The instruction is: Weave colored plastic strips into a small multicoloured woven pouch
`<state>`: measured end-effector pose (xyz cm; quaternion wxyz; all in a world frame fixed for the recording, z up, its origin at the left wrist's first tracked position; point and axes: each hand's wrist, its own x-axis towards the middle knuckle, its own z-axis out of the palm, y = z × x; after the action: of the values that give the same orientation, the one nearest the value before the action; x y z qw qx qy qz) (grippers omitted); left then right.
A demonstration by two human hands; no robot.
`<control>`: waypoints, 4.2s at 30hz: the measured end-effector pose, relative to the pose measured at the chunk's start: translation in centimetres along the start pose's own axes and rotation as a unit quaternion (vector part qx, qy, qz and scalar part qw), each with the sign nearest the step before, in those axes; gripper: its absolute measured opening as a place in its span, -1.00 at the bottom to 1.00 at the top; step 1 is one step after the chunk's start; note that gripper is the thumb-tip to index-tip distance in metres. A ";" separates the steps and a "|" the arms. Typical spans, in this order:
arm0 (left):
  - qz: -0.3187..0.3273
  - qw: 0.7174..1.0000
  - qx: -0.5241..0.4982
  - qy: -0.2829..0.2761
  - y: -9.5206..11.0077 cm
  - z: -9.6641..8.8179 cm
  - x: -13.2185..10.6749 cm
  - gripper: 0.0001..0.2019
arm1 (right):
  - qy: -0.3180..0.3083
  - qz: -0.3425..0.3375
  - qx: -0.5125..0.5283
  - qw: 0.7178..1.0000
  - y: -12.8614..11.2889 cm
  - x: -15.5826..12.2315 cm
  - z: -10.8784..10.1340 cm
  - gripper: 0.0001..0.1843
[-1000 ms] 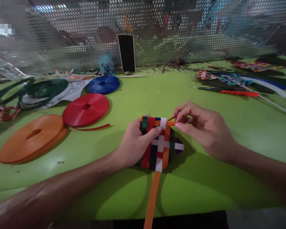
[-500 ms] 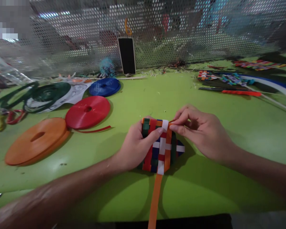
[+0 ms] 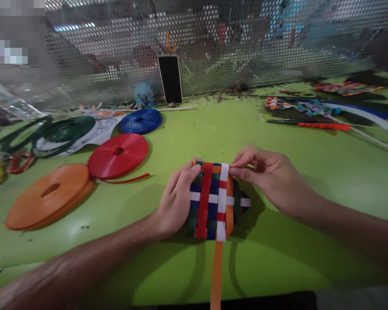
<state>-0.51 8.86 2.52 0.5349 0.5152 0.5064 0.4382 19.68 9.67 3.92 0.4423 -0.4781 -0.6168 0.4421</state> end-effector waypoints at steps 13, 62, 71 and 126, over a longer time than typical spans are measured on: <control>0.099 0.994 0.024 0.036 0.5 0.4 0.3 -0.80 | 0.015 -0.051 -0.046 0.998 0.0 -0.2 0.1 -0.75; 0.060 0.984 -0.157 -0.063 -0.2 -1.4 3.1 -0.81 | -0.056 0.086 0.113 0.988 0.3 0.6 -0.9 -0.77; 0.043 0.995 -0.050 -0.080 -0.4 -1.1 2.4 -0.74 | -0.117 0.134 0.061 0.982 0.1 0.8 -1.0 -0.63; -0.062 0.956 -0.274 -0.091 1.0 0.5 1.2 -0.83 | -0.041 -0.465 -0.331 0.820 -0.1 -0.8 -0.1 -0.79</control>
<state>0.13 10.04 3.40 0.7250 0.3544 0.3472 0.4777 19.90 8.87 3.92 0.3847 -0.2334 -0.8926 -0.0275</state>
